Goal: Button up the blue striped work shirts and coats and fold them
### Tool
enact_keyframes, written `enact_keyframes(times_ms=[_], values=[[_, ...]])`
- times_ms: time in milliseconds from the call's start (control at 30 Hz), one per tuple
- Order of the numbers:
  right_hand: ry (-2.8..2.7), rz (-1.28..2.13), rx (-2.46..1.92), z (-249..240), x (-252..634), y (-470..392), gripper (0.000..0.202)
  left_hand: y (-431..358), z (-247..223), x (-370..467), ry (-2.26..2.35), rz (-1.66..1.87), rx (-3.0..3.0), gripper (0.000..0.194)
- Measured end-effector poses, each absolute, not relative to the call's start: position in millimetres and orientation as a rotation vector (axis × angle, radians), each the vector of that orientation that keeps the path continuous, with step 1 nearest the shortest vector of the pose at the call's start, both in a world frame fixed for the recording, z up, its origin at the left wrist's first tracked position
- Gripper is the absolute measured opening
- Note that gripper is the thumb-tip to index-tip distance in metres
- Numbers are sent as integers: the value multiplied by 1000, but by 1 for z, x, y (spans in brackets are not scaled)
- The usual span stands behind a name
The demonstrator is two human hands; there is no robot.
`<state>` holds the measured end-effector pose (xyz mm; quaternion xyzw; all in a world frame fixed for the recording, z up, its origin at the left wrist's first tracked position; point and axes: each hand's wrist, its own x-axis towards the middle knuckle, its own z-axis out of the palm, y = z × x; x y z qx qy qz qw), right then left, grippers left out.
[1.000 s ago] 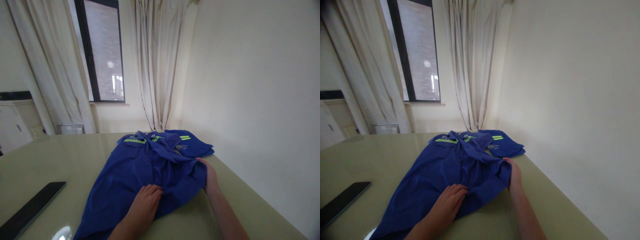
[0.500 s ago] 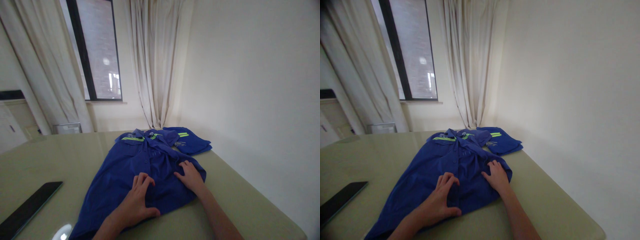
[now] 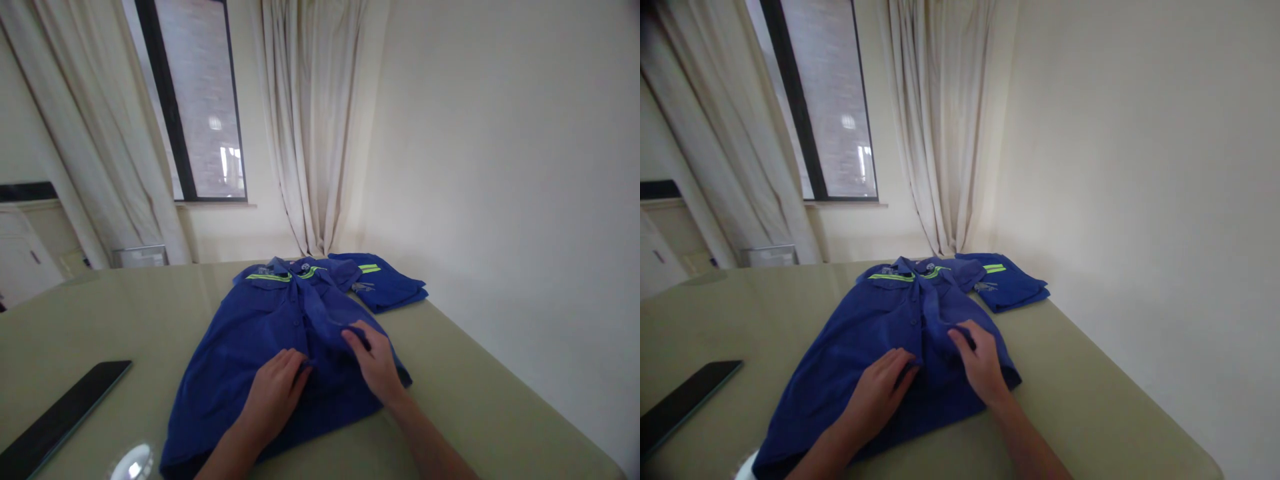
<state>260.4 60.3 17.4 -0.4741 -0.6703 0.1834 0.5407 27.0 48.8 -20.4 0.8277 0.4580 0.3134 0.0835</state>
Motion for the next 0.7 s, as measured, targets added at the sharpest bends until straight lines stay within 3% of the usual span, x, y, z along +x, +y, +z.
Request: enact_keyframes(times_ms=[167, 367, 533, 700], values=[[-1756, 876, -949, 8, 223, 49, 25, 47, -31, 33, 1284, 786, 2638, 14], [-1554, 926, -1104, -8, 230, 66, 31, 44, -23, 30, 1240, 789, 2588, 10], [-1420, 1090, -1074, -14, 231, 71, 40, 43, -22, 28, 1232, 995, 2688, 34], [-1283, 1233, -1016, -9, 233, 68, 36, 44, -26, 25, 1213, 1254, 2718, 58]])
